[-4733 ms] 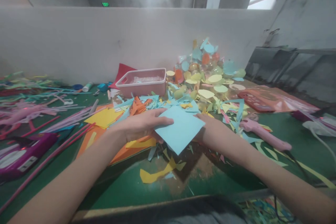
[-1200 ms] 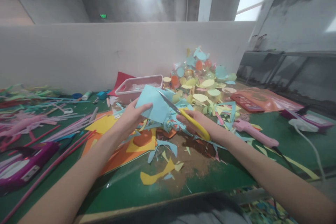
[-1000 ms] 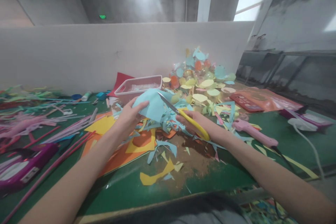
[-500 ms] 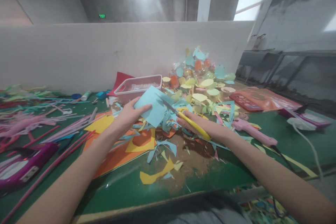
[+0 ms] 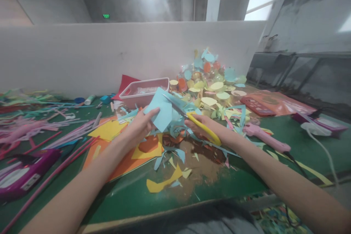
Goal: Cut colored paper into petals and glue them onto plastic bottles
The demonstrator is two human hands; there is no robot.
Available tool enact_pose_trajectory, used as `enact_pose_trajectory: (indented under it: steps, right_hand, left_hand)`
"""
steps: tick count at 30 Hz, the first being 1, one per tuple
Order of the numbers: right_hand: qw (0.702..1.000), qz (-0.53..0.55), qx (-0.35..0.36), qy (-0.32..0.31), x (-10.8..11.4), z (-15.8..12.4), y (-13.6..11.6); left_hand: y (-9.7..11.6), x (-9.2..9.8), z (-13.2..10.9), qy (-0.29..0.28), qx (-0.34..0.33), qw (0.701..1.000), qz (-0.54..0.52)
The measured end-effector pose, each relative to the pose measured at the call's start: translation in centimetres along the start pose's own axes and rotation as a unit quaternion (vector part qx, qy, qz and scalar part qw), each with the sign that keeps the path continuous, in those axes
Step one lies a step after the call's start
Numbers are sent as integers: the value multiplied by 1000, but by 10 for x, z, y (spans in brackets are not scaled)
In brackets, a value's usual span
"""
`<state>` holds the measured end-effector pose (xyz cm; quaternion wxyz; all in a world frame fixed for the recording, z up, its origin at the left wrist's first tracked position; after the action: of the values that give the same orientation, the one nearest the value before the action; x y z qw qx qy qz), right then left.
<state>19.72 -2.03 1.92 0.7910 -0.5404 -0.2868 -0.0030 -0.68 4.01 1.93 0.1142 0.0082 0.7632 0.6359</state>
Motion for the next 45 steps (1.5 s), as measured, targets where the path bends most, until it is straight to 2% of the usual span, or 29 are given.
enact_pose_trajectory:
  steps: [5, 9, 14, 18, 24, 31, 39, 45]
  right_hand:
    - [1000, 24, 12, -6, 0, 0, 3]
    - [1000, 19, 9, -4, 0, -1, 2]
    - [999, -33, 10, -10, 2, -3, -4]
    - [995, -98, -11, -34, 2, -5, 0]
    - [994, -102, -32, -21, 2, -7, 0]
    - [995, -97, 3, 2, 0, 1, -2]
    - [995, -98, -32, 4, 1, -4, 0]
    - [993, -120, -8, 19, 2, 5, 9]
  left_hand:
    - [-10, -13, -8, 13, 70, 994, -85]
    - [-10, -19, -11, 5, 63, 994, -88]
    - [-7, -16, -7, 12, 20, 993, -112]
    - [1, -8, -7, 30, -17, 996, -77]
    - [7, 0, -13, 82, -65, 994, 15]
    - [6, 5, -14, 132, -74, 985, 84]
    - [6, 4, -14, 129, -73, 979, 141]
    - [4, 10, -8, 134, -93, 978, 133]
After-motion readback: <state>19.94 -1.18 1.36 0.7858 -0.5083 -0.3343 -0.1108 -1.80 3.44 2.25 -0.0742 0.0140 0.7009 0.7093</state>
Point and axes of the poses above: each hand's wrist, its own z-axis towards the middle knuckle, its own x-axis out of the back of the hand, y = z × x, the point moved 6 cm from there along z, towards the middle knuckle, and after that the axes turned 13 degrees about x, right-handed, at the moved point
